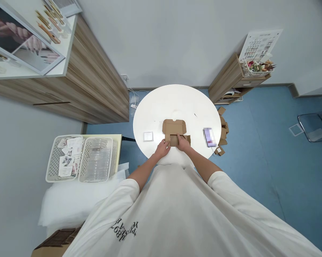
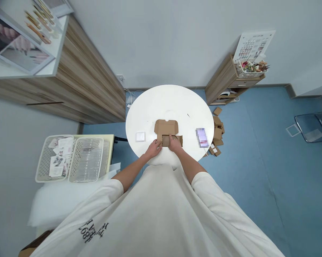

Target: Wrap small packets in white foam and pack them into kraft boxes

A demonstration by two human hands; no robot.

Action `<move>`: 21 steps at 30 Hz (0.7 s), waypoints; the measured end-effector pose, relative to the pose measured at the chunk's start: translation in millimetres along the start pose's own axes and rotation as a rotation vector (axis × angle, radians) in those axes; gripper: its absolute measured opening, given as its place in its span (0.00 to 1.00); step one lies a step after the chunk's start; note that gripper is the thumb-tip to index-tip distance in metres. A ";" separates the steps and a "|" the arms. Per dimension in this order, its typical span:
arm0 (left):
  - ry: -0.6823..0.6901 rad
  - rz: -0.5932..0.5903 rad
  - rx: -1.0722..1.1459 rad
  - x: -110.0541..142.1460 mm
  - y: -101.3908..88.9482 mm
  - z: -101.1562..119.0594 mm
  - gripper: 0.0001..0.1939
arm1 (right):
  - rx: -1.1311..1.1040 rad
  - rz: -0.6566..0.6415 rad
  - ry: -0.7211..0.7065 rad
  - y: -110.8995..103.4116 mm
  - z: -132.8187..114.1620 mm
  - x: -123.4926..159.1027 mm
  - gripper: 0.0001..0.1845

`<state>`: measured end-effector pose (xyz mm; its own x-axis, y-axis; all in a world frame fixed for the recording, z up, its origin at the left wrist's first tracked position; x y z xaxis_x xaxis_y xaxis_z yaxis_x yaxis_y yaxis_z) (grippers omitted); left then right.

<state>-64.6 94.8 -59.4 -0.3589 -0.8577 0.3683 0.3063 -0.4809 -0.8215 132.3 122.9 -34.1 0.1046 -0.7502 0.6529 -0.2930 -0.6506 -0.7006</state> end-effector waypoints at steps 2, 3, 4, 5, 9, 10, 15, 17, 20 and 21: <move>-0.005 -0.043 -0.077 -1.5 -1.9 2.4 0.26 | 0.000 -0.012 0.004 0.1 0.5 -0.5 0.54; -0.010 -0.065 -0.114 -2.3 -3.5 3.8 0.27 | -0.002 -0.022 0.009 0.0 0.6 -0.7 0.54; -0.016 -0.085 -0.149 -2.9 -5.4 5.2 0.27 | -0.003 -0.030 0.013 -0.3 0.6 -0.8 0.54; -0.018 -0.102 -0.182 -3.6 -7.7 6.8 0.27 | -0.004 -0.034 0.017 -0.6 0.5 -0.8 0.54; 0.009 -0.116 -0.318 -7.0 -17.0 12.3 0.26 | 0.006 -0.029 0.014 -1.8 -0.2 0.0 0.54; 0.020 -0.115 -0.349 -8.1 -18.7 13.1 0.26 | 0.009 -0.027 0.012 -1.8 -0.4 0.2 0.54; 0.052 -0.120 -0.422 -15.1 -21.5 12.2 0.26 | 0.014 -0.040 0.014 -1.1 -0.3 -0.2 0.55; 0.064 -0.125 -0.441 -16.9 -20.8 10.4 0.22 | 0.010 -0.047 0.019 -0.7 0.1 -0.6 0.55; 0.079 -0.142 -0.467 -17.5 -18.5 8.3 0.18 | -0.009 -0.052 0.021 -0.3 0.9 -0.3 0.55; 0.082 -0.143 -0.468 -17.3 -17.6 8.2 0.18 | -0.020 -0.053 0.020 -0.3 1.0 0.0 0.56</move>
Point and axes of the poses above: each hand's wrist, its own x-axis away from the middle knuckle, its own y-axis out of the palm, z = x × y, the point moved 1 cm from there along -x, towards the middle knuckle, and after that the axes turned 8 degrees about -x, right-handed, at the moved point
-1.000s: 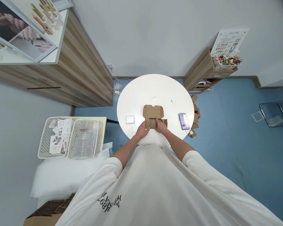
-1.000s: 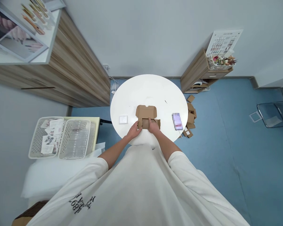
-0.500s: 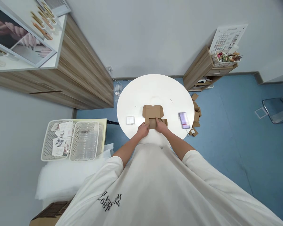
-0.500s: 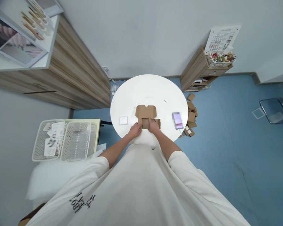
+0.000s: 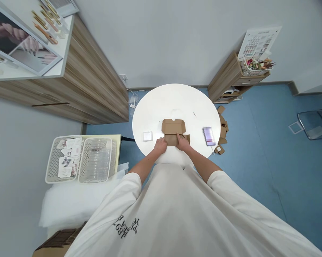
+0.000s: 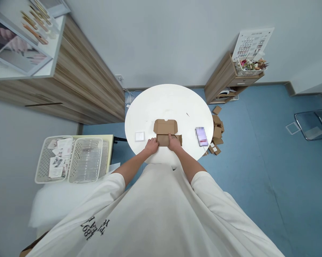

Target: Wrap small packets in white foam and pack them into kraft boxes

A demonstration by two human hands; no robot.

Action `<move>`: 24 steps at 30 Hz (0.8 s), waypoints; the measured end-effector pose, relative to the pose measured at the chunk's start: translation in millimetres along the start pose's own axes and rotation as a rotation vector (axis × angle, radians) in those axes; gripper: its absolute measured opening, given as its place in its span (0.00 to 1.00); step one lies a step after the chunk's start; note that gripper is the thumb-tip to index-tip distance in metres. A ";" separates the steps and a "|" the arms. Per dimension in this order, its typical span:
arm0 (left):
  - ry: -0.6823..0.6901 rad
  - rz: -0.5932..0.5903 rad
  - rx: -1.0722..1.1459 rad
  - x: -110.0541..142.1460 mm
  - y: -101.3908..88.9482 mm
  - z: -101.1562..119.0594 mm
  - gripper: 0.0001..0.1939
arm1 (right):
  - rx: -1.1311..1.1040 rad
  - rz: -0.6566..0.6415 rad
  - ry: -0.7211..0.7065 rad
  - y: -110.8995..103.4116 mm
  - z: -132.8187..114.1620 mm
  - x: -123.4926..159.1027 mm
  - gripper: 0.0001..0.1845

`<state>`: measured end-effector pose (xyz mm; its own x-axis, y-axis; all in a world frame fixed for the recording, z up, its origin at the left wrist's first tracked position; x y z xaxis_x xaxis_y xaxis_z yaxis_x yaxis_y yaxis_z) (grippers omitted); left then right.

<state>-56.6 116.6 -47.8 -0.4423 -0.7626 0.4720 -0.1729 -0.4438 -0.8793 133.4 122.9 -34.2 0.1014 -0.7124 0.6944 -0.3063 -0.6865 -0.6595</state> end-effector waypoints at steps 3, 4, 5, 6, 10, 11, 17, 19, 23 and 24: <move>-0.006 0.018 0.030 0.3 1.8 2.5 0.17 | -0.025 0.010 -0.002 0.0 0.0 1.5 0.57; -0.010 0.023 0.040 0.4 2.0 3.5 0.17 | -0.026 0.014 0.000 -0.1 -0.2 2.1 0.57; -0.013 0.029 0.046 0.7 2.1 4.4 0.16 | -0.026 0.018 0.002 -0.2 -0.3 2.7 0.57; -0.017 0.035 0.047 1.0 2.0 5.1 0.16 | -0.026 0.019 0.004 -0.4 -0.5 3.2 0.56; -0.061 0.116 0.062 3.0 0.2 4.7 0.22 | -0.033 0.014 0.002 -0.8 -0.6 4.4 0.56; -0.062 0.143 0.074 3.0 -0.5 4.1 0.25 | -0.035 0.012 0.000 -0.8 -0.4 4.2 0.55; 0.017 0.122 0.109 -3.6 -2.8 2.3 0.43 | -0.058 0.030 -0.015 1.2 0.0 3.9 0.53; 0.009 0.112 0.094 -6.6 -3.2 2.5 0.45 | -0.066 0.058 -0.029 4.9 1.8 8.8 0.51; 0.007 0.095 0.072 -12.6 -4.7 2.0 0.48 | -0.111 0.235 -0.120 18.4 17.1 30.3 0.44; 0.008 0.083 0.075 -14.3 -5.3 1.6 0.49 | -0.128 0.315 -0.131 22.0 24.1 36.9 0.41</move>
Point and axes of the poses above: each hand's wrist, its own x-axis away from the middle knuckle, its own y-axis out of the palm, z = x × y, the point moved 1 cm from there along -x, towards the middle knuckle, and after that the axes turned 8 degrees about -x, right-handed, at the moved point
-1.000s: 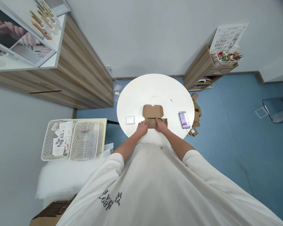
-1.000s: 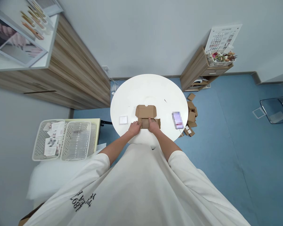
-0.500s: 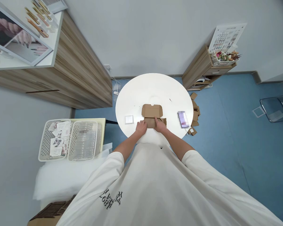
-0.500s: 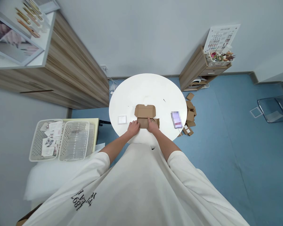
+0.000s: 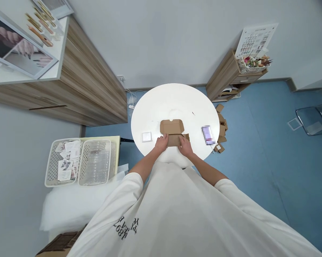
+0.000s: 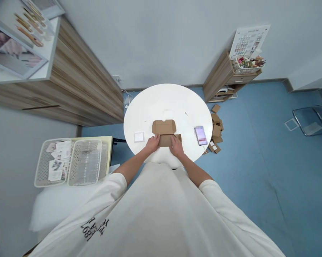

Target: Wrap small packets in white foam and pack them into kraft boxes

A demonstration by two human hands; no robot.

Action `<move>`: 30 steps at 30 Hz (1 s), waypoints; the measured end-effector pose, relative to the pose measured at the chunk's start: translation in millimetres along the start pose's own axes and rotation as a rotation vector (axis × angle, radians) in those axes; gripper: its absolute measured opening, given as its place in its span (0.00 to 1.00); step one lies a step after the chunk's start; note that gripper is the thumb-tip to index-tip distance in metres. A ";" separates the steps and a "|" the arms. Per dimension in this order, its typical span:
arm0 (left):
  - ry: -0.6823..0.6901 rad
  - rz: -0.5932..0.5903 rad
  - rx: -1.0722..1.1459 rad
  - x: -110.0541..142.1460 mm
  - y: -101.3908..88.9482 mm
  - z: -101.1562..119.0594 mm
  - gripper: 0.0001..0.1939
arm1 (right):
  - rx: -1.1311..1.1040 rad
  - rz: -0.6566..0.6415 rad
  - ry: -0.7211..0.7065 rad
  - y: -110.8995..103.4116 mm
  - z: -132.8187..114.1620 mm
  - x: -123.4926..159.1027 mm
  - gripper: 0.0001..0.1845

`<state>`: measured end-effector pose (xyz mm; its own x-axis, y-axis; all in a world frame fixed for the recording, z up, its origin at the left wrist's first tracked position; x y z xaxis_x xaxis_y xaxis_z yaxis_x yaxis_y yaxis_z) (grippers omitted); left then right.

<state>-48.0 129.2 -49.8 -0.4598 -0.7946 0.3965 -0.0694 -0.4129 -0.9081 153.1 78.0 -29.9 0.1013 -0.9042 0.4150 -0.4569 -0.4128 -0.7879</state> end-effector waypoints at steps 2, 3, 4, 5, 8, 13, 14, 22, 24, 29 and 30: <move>-0.004 -0.024 0.020 -3.3 -1.1 -0.9 0.49 | -0.025 0.124 0.042 0.0 15.4 15.2 0.38; -0.009 -0.032 0.035 -4.7 -1.7 -1.3 0.49 | -0.035 0.163 0.092 -0.5 23.5 21.5 0.37; -0.013 -0.037 0.051 -5.9 -2.1 -1.5 0.49 | -0.045 0.181 0.141 -1.2 31.2 26.5 0.37; -0.015 -0.039 0.062 -6.7 -2.5 -1.6 0.49 | -0.055 0.179 0.180 -1.9 37.9 30.0 0.37; -0.013 -0.041 0.052 -7.4 -3.3 -0.7 0.47 | -0.081 0.138 0.241 -4.4 49.4 31.7 0.38; -0.022 -0.053 0.007 -6.9 -3.0 1.2 0.46 | -0.161 0.081 0.211 -4.6 44.1 13.0 0.40; -0.023 -0.050 0.003 -6.9 -2.6 1.3 0.46 | -0.187 0.076 0.207 -4.0 41.8 8.2 0.40; -0.041 -0.041 0.036 -7.6 1.0 0.8 0.45 | -0.290 0.016 0.299 -1.8 31.2 -16.5 0.33; -0.046 -0.044 0.039 -7.8 1.0 1.1 0.45 | -0.304 0.012 0.313 -2.1 30.4 -18.3 0.32; -0.045 -0.044 0.014 -6.7 -1.6 2.1 0.47 | -0.400 0.061 0.280 -4.7 30.3 -19.8 0.32; -0.044 -0.043 0.013 -6.4 -2.4 2.3 0.47 | -0.416 0.070 0.269 -5.8 30.4 -19.9 0.32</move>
Point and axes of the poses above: each hand's wrist, its own x-axis away from the middle knuckle, its own y-axis out of the palm, z = x × y, the point moved 1 cm from there along -x, towards the middle knuckle, and after that the axes turned 8 degrees about -x, right-handed, at the moved point
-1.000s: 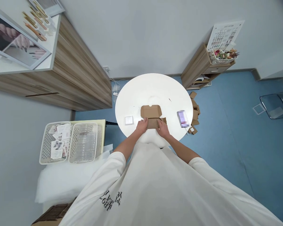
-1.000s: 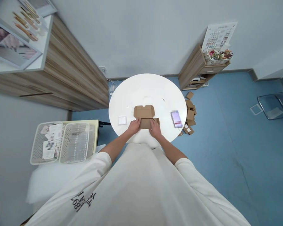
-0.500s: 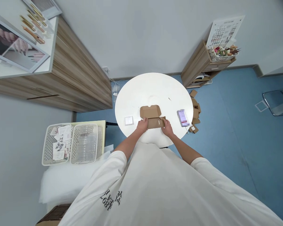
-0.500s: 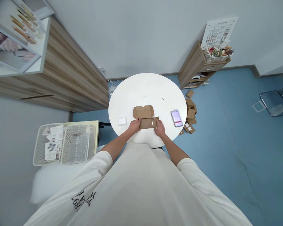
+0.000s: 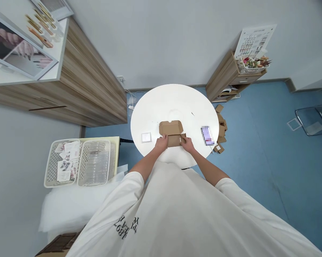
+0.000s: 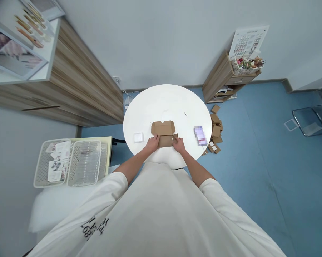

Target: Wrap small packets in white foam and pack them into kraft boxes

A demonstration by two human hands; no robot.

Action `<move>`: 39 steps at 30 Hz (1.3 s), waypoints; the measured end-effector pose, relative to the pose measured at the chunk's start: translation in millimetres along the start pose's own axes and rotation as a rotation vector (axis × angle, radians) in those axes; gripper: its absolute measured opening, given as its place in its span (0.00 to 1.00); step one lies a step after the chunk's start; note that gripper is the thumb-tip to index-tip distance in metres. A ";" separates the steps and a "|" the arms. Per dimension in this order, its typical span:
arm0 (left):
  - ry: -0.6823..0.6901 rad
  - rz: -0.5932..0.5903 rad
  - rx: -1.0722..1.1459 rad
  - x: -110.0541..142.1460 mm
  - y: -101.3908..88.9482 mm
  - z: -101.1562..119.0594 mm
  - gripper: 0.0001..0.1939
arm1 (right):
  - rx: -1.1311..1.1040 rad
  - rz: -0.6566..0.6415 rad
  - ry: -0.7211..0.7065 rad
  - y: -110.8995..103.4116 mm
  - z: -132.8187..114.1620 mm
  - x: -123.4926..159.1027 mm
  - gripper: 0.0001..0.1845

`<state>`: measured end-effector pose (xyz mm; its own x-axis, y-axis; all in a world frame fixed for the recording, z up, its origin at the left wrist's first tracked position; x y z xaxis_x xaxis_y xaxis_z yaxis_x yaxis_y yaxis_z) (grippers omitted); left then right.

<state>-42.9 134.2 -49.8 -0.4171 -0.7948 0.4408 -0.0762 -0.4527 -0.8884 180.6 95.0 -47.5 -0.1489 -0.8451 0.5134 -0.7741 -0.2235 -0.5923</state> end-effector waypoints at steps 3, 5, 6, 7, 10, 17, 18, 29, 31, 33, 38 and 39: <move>0.006 -0.002 -0.012 0.5 -2.2 0.4 0.47 | -0.018 0.012 -0.027 -3.0 -2.7 0.4 0.31; 0.012 -0.003 -0.030 0.1 -3.0 0.5 0.48 | -0.001 0.008 -0.044 -3.8 -5.8 1.6 0.30; 0.015 -0.002 -0.039 -0.3 -3.0 0.5 0.48 | 0.010 0.001 -0.055 -3.6 -7.7 2.6 0.29; 0.015 -0.001 -0.045 -0.8 -2.8 0.5 0.48 | 0.021 -0.009 -0.069 -2.8 -9.7 3.8 0.29; 0.020 0.005 -0.050 -2.3 -1.1 0.1 0.49 | 0.056 -0.056 -0.138 2.3 -15.6 8.0 0.29; 0.015 0.019 -0.040 -3.2 2.2 -1.1 0.47 | 0.183 -0.137 -0.295 13.1 -16.2 14.3 0.31; 0.013 0.020 -0.035 -3.1 2.2 -1.2 0.47 | 0.165 -0.138 -0.331 13.3 -14.3 14.4 0.31; -0.001 0.013 -0.028 -2.1 1.2 0.1 0.45 | 0.286 -0.133 -0.250 15.3 -5.2 8.4 0.25; 0.000 0.014 -0.033 -2.1 1.0 0.3 0.46 | 0.356 -0.156 -0.231 14.5 -7.3 7.8 0.25; -0.002 0.010 -0.032 -1.8 0.7 0.3 0.46 | 0.433 -0.187 -0.202 14.3 -9.3 7.7 0.23; -0.007 -0.016 -0.017 -1.1 -0.1 -0.1 0.46 | 0.631 -0.244 -0.161 18.0 -14.0 9.8 0.17; -0.005 -0.017 -0.017 -1.1 -0.2 -0.2 0.46 | 0.661 -0.237 -0.162 19.1 -15.3 10.4 0.17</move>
<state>-42.5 135.3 -50.2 -0.4109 -0.7891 0.4565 -0.0990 -0.4592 -0.8828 154.9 89.3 -44.0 0.1098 -0.7872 0.6069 -0.2318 -0.6140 -0.7545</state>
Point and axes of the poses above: each hand's wrist, its own x-axis away from the middle knuckle, its own y-axis out of the palm, z = x × y, the point moved 1 cm from there along -x, towards the middle knuckle, and after that the axes turned 8 degrees about -x, right-handed, at the moved point
